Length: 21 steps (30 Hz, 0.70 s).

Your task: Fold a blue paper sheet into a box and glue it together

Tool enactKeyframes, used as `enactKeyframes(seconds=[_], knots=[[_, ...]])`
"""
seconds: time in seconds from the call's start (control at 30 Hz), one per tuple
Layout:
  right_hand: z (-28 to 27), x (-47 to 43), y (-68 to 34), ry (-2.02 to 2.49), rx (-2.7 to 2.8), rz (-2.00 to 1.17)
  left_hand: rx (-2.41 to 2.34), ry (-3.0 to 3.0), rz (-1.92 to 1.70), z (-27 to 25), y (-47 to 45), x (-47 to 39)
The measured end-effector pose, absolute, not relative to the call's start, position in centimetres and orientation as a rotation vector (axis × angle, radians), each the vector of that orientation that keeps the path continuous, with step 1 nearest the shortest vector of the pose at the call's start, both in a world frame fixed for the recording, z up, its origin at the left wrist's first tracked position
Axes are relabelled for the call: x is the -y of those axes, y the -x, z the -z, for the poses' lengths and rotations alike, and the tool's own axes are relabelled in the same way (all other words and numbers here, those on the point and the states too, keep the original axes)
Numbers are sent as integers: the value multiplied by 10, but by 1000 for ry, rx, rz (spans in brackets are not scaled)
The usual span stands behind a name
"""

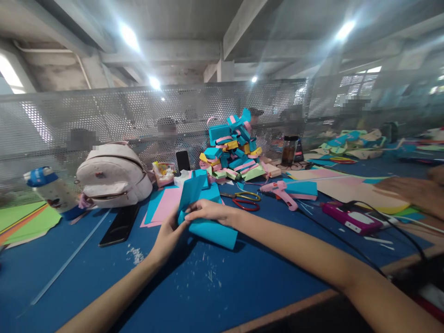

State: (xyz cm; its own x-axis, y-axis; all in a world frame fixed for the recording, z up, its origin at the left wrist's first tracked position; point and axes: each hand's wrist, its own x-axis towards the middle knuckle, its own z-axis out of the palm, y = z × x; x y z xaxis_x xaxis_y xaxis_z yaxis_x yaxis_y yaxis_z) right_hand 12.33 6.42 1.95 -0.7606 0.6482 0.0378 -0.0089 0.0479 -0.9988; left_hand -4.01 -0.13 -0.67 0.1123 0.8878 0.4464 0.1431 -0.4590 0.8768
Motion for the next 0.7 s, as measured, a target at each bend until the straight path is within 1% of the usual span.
enactKeyframes(seconds=[0.17,0.37,0.7], knots=[[-28,-60,-124,662,1821,-1749,-1020,-1666,-1464,5,42,-1],[-36,-60,-129,604,1759,-1756,-992,-1586,-1456,7,44,1],[-27,-53,-121,579,1599,-1973,-1033,-1613,-1522,8,44,2]])
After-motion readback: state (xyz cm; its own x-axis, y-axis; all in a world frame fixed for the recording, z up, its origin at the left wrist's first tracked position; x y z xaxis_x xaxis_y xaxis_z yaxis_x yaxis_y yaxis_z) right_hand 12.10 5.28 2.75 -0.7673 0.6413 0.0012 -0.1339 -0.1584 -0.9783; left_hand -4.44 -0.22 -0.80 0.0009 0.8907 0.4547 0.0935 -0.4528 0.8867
